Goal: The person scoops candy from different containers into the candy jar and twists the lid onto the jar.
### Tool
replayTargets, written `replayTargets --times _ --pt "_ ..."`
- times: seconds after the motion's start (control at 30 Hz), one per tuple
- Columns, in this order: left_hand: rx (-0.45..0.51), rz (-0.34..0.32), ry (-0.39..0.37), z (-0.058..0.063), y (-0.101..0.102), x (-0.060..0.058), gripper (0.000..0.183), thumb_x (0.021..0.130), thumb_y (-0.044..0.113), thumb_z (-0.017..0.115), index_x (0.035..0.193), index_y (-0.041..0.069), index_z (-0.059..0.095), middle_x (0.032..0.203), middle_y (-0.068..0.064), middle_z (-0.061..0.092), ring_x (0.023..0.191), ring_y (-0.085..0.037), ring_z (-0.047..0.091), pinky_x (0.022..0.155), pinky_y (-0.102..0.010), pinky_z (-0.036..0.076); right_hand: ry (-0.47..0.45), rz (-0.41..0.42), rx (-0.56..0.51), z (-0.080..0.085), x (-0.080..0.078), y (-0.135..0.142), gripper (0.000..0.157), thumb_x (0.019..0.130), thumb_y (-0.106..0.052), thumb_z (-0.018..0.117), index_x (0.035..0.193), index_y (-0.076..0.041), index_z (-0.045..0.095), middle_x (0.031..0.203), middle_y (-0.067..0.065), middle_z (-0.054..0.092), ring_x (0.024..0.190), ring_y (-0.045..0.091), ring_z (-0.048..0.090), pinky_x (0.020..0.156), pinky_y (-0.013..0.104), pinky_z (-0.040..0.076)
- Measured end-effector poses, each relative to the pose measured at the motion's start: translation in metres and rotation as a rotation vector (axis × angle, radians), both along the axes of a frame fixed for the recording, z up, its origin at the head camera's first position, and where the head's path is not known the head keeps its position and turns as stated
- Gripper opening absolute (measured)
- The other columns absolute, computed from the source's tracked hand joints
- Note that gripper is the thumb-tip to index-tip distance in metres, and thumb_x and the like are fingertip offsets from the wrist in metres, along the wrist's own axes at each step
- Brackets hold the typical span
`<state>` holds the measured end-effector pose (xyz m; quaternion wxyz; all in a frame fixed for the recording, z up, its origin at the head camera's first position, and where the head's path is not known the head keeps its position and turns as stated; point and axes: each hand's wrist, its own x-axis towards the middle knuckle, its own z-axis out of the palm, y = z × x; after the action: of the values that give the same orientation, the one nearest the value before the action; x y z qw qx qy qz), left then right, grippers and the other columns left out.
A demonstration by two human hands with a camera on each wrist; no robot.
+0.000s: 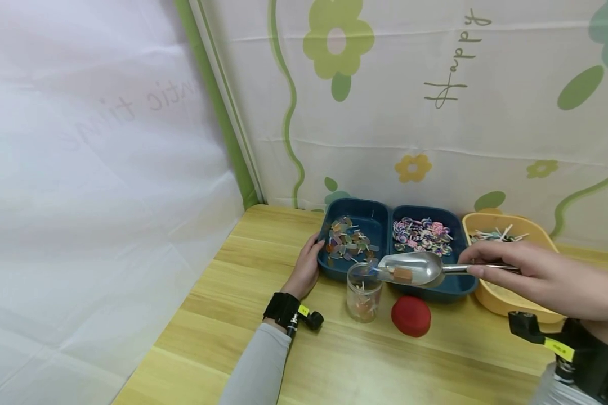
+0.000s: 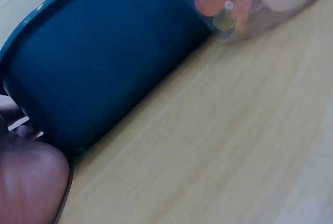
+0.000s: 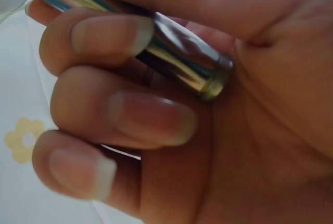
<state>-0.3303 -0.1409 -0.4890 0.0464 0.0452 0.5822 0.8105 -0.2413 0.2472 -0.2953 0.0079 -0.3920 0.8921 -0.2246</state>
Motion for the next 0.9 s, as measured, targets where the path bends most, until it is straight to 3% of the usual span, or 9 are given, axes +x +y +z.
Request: replayTargets --times 0.43,0.7,0.9 --pt "-0.003 0.006 -0.014 0.001 0.0 0.001 0.048 0.114 0.021 0.034 0.16 0.007 0.031 0.162 -0.017 0.031 0.146 -0.029 0.035 0.121 -0.046 0.029 -0.034 -0.014 0.016 0.001 0.001 0.002 0.027 0.105 -0.008 0.057 0.122 -0.029 0.063 0.105 -0.02 0.064 0.087 0.0 0.057 0.066 0.022 0.047" --pt "-0.005 0.014 -0.023 0.001 0.0 0.0 0.048 0.113 0.021 0.035 0.159 0.009 0.033 0.163 -0.016 0.032 0.147 -0.028 0.035 0.122 -0.046 0.028 0.05 -0.005 -0.088 0.002 -0.006 -0.008 0.03 0.101 -0.003 0.061 0.116 -0.029 0.066 0.104 -0.018 0.066 0.085 0.003 0.058 0.068 0.019 0.049" --pt "0.002 0.007 -0.018 0.002 0.001 0.002 0.048 0.113 0.022 0.035 0.16 0.009 0.032 0.163 -0.015 0.031 0.147 -0.029 0.035 0.121 -0.045 0.029 0.053 -0.114 -0.053 -0.004 -0.022 -0.025 0.018 0.101 -0.012 0.065 0.116 -0.019 0.072 0.106 -0.012 0.068 0.09 0.002 0.06 0.074 0.025 0.055"
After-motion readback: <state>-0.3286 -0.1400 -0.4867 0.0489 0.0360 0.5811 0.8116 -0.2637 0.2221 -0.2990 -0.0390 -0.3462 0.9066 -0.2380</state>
